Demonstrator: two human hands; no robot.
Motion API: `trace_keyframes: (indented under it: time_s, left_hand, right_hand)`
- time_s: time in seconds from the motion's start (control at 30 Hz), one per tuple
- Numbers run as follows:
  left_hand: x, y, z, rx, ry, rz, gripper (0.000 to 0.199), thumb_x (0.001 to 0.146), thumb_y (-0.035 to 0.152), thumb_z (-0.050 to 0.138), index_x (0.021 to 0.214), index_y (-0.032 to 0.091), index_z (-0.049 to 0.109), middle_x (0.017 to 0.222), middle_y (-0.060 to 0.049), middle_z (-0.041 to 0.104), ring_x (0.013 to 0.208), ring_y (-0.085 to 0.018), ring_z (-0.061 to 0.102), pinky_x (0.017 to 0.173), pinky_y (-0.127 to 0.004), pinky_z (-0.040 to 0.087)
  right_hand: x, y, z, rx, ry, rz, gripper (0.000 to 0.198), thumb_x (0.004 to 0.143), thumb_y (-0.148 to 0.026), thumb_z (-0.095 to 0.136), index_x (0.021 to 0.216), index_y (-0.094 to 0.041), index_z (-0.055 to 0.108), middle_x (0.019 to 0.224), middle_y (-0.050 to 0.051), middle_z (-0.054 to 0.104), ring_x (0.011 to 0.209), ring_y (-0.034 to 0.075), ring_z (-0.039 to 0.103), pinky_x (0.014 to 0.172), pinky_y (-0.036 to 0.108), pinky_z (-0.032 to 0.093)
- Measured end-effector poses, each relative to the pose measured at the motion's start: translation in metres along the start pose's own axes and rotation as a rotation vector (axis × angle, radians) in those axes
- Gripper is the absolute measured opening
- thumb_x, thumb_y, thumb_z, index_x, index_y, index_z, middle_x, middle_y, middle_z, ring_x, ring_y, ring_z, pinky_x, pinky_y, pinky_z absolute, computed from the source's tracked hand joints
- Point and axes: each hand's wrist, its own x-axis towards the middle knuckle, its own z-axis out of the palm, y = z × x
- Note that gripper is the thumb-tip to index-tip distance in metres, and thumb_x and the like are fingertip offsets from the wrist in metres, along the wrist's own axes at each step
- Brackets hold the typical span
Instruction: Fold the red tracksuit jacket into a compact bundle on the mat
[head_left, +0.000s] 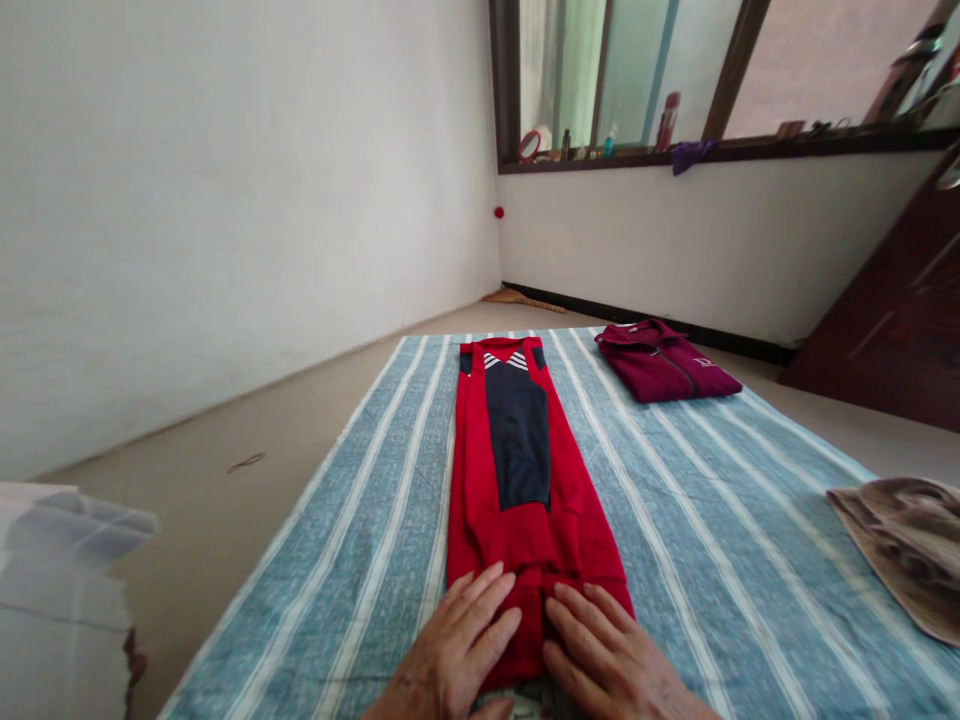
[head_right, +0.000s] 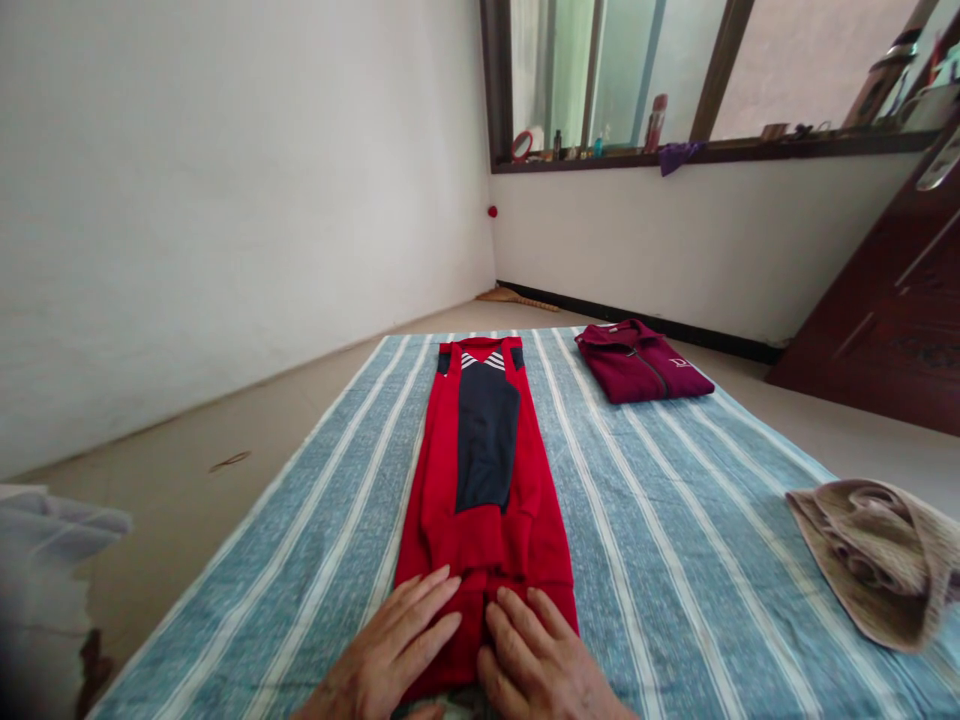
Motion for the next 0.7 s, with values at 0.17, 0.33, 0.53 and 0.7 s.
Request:
trace_keyframes:
  time_s: [0.17,0.33,0.53,0.7]
  left_hand:
    - [0.002,0.001,0.006,0.035,0.062,0.027,0.054,0.081,0.031,0.064,0.133,0.023,0.050,0.146,-0.009,0.042,0.136,-0.028,0.035,0.111,-0.045,0.034]
    - [0.001,0.001,0.013,0.084,0.136,0.079,0.059,0.075,0.018,0.064,0.132,0.020,0.049,0.145,-0.011,0.044,0.134,-0.030,0.038,0.108,-0.048,0.038]
    - [0.006,0.007,0.016,0.169,0.234,0.096,0.062,0.066,0.015,0.061,0.127,0.014,0.050,0.139,-0.017,0.049,0.130,-0.031,0.042,0.103,-0.050,0.043]
    - [0.009,0.017,0.018,0.251,0.344,0.075,0.053,0.068,0.010,0.052,0.121,0.011,0.053,0.137,-0.019,0.050,0.131,-0.031,0.040,0.101,-0.049,0.045]
  right_hand:
    - [0.000,-0.007,0.000,-0.057,-0.043,0.055,0.034,0.099,-0.026,0.032,0.116,-0.017,0.061,0.118,0.012,0.065,0.113,0.022,0.058,0.086,0.032,0.052]
    - [-0.004,-0.004,0.000,0.038,-0.030,0.087,0.034,0.098,-0.018,0.030,0.111,-0.013,0.060,0.110,0.012,0.068,0.109,0.023,0.059,0.086,0.033,0.052]
    - [0.003,0.003,0.001,0.256,-0.069,0.202,0.031,0.094,-0.014,0.028,0.109,-0.014,0.056,0.097,0.013,0.069,0.091,0.022,0.062,0.076,0.034,0.053]
    - [0.014,0.004,0.000,0.382,-0.088,0.291,0.030,0.089,-0.007,0.030,0.104,-0.015,0.055,0.088,0.010,0.066,0.082,0.020,0.060,0.073,0.033,0.051]
